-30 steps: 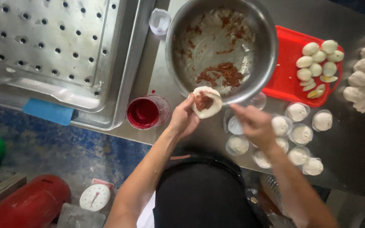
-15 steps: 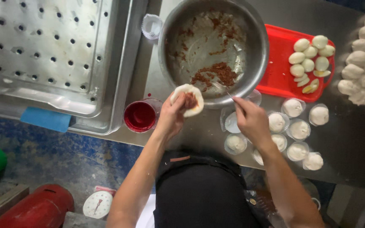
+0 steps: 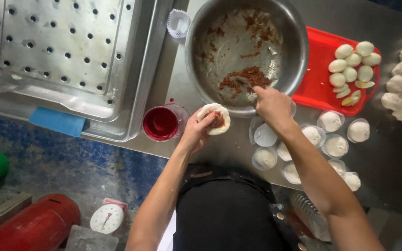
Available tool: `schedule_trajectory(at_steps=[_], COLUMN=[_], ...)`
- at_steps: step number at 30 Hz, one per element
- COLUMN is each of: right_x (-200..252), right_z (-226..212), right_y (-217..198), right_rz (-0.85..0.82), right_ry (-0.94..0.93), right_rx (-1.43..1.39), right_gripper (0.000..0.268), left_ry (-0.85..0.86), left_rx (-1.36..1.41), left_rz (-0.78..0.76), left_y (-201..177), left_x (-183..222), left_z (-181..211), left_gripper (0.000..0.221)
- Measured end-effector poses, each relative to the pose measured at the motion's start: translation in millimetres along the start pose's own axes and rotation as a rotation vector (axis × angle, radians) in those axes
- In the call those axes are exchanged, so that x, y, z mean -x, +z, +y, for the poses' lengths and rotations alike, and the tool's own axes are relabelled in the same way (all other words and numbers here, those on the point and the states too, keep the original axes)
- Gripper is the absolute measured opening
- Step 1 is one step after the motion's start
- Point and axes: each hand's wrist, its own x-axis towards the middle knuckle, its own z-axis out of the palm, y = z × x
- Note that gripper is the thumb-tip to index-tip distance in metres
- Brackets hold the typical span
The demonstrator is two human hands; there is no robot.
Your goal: The person prepares filled dough buns by flattening a piece of dough, spooning a brown meat filling and a slice of boiled egg into the center, and pinching the edges closed. The person then places the assembled buns onto a metal steaming tray.
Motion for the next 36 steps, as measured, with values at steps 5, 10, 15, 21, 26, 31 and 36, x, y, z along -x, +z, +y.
schedule_trajectory(at_steps=[5,10,15,21,26,31,36], right_x=[13.4,4.2,48.9,96.7,122.5,104.7,100.1], right_z=[4.3,10.1,7.0,-42.3,-31.1,-22.4,1.4], right_y=[12.7,6.6,-38.7,4.4,16.2,9.5,1.7], right_rz=[-0.071,-0.152,-0.131,0.391,0.366,0.095,-0.047], right_ry=[-0.033,-0.158,-0.049,-0.473,-0.151,0.208,0.218], right_rx=[-0.325,-0.770,-0.942,-0.580,-0.805,-1.692,-1.331], right_gripper=[0.040,0.032,0.029,0.041,0.034,0.034,0.027], left_ry=[-0.001,0.026,0.017,0.070,0.272,0.237,0.270], left_rx=[-0.045,-0.054,0.101,0.319,0.201,0.112,0.072], left_rz=[-0.011,-0.021,-0.057,-0.038,-0.045,-0.124,-0.095], left_y=[-7.5,-3.0,6.3,31.0,22.9,36.8,38.3], left_x=[-2.0,-0.4,11.3,-3.1,-7.1,-6.6,0.0], left_z=[-3.9,2.5,21.4,22.0,33.7,19.1,36.9], left_gripper=[0.040,0.040,0.043,0.041,0.043,0.046,0.049])
